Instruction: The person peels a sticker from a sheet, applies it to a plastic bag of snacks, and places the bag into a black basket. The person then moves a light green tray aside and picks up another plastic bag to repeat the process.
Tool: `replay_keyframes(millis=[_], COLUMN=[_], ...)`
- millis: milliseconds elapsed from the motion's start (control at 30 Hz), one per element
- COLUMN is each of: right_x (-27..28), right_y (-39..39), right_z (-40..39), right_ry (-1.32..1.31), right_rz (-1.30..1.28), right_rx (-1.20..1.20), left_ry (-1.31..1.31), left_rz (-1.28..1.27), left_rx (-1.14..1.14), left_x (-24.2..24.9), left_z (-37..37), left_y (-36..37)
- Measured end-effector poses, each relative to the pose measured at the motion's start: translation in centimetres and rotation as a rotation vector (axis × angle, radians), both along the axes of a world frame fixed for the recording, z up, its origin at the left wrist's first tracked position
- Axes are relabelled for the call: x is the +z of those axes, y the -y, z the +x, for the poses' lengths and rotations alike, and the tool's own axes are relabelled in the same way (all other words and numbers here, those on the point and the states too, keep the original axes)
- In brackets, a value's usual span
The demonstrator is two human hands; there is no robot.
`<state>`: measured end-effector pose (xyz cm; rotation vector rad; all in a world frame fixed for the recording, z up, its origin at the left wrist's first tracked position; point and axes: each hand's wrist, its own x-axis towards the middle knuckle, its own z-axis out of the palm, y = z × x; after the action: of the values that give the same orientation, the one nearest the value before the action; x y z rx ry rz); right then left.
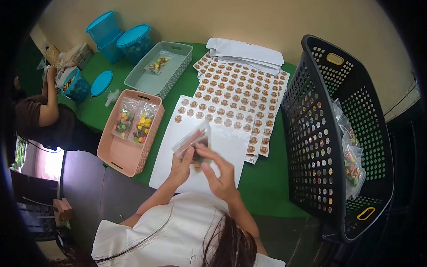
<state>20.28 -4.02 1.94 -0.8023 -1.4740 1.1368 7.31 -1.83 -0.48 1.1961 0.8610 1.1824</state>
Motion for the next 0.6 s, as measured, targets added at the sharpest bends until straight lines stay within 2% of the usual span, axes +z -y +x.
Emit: replay_keyframes(millis=[67,100,133,200,233,267,333,500,567,600], right_x=[-1.6,-1.6,-1.7,-1.7,-1.3,-1.1,-0.6,-0.2,-0.2,-0.2], right_y=[-0.3,-0.7,-0.7,-0.9,-0.8,-0.8,-1.0,-0.7,-0.5,-0.5], right_z=[0.4,0.2,0.3,0.9,1.2,1.6,2.3,1.6,1.8,1.8], right_ry=[0.187,0.085,0.088,0.039,0.074,0.076,-0.023,0.161,0.404,0.404], right_rz=[0.098,0.087,0.088,-0.020,-0.069,-0.063,-0.183,-0.072,-0.033,-0.035], right_rx=[-0.405,-0.547,-0.547,-0.389,-0.267,-0.267,0.081,-0.078,-0.178,-0.178], left_ry=[-0.045,0.014,0.017,-0.010,-0.068,-0.065,-0.077,-0.204,-0.263,-0.293], left_rz=[-0.089,-0.177,-0.177,0.033,0.052,0.058,0.098,0.135,0.135,0.155], left_rx=[-0.032,-0.008,-0.008,-0.179,-0.207,-0.206,-0.154,-0.022,0.002,0.000], left_x=[-0.2,1.1,0.9,0.6,0.9,1.0,1.2,1.0,1.0,0.9], left_z=[-0.7,-0.6,-0.7,-0.7,-0.8,-0.8,-0.8,-1.4,-1.7,-1.8], left_y=[0.0,0.3,0.3,0.3,0.3,0.3,0.1,-0.4,-0.3,-0.3])
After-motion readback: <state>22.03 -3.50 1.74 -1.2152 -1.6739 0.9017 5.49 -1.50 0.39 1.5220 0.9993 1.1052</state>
